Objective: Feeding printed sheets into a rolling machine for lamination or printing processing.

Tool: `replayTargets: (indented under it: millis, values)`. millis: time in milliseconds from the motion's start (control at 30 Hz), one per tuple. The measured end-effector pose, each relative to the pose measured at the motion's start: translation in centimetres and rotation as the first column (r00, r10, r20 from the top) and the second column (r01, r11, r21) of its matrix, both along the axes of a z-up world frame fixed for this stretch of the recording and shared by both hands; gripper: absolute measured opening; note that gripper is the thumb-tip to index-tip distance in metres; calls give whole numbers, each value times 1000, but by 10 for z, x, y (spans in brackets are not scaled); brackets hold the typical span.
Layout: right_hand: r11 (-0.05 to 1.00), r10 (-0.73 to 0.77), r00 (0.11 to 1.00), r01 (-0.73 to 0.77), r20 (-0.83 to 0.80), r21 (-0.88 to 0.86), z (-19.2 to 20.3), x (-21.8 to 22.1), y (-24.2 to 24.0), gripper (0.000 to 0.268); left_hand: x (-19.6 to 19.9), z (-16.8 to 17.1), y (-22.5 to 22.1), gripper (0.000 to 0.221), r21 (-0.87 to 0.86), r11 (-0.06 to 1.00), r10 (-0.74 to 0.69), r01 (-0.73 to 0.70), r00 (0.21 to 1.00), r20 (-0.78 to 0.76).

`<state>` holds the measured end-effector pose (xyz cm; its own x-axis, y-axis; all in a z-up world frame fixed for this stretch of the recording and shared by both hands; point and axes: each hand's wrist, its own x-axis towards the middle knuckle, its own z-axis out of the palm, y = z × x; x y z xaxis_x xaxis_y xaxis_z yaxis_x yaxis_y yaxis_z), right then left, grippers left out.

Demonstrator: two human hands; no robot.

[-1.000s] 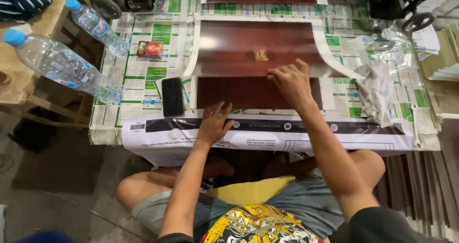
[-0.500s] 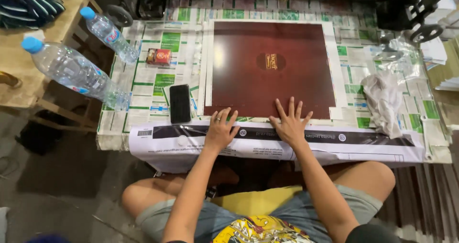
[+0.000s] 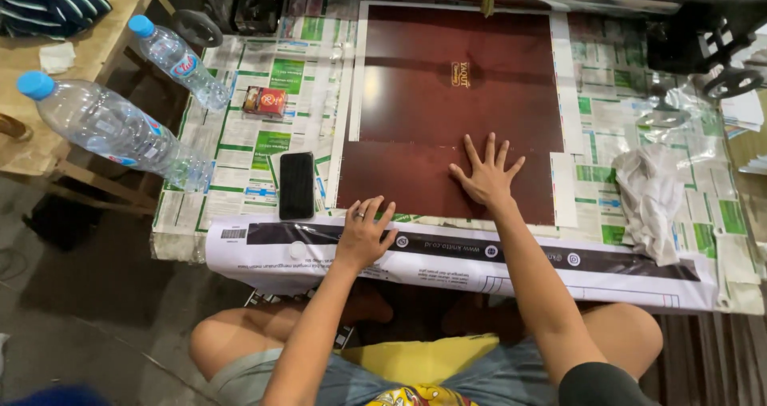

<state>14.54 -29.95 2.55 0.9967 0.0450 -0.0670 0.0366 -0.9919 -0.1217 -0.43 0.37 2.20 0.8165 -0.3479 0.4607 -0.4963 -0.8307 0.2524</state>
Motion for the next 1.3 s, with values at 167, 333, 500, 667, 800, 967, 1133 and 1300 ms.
replayTargets:
  millis: [167, 333, 500, 667, 800, 967, 1133, 1300]
  values:
    - [1000, -7, 999, 7, -32, 7, 3, 28, 3, 89, 1, 4, -1, 52, 15, 1000, 11, -11, 1000, -8]
    - [999, -9, 999, 10, -39, 36, 2, 57, 2, 90, 1, 7, -2, 53, 24, 1000, 17, -17, 999, -27]
    - [999, 11, 1000, -12, 14, 51, -1, 86, 0, 93, 2, 5, -3, 54, 31, 999, 18, -17, 1000, -18]
    - [997, 27, 999, -29, 28, 77, 0, 94, 0, 97, -1, 5, -3, 53, 55, 998, 23, -22, 1000, -12]
    - [995, 55, 998, -52, -27, 89, 14, 66, 16, 104, 3, -3, -3, 54, 47, 999, 19, -18, 999, -28]
    - [980, 195, 980, -197, 48, 30, 3, -46, 25, 108, 3, -3, -2, 54, 27, 999, 21, -21, 1000, 8]
    - [953, 284, 948, -295, 146, 67, 5, -94, 17, 101, 6, -11, 0, 56, 10, 1000, 3, -3, 1000, 21]
    - [955, 296, 946, -294, 134, -36, 23, -97, 20, 91, -8, -7, -1, 64, 93, 996, 3, -16, 992, 129]
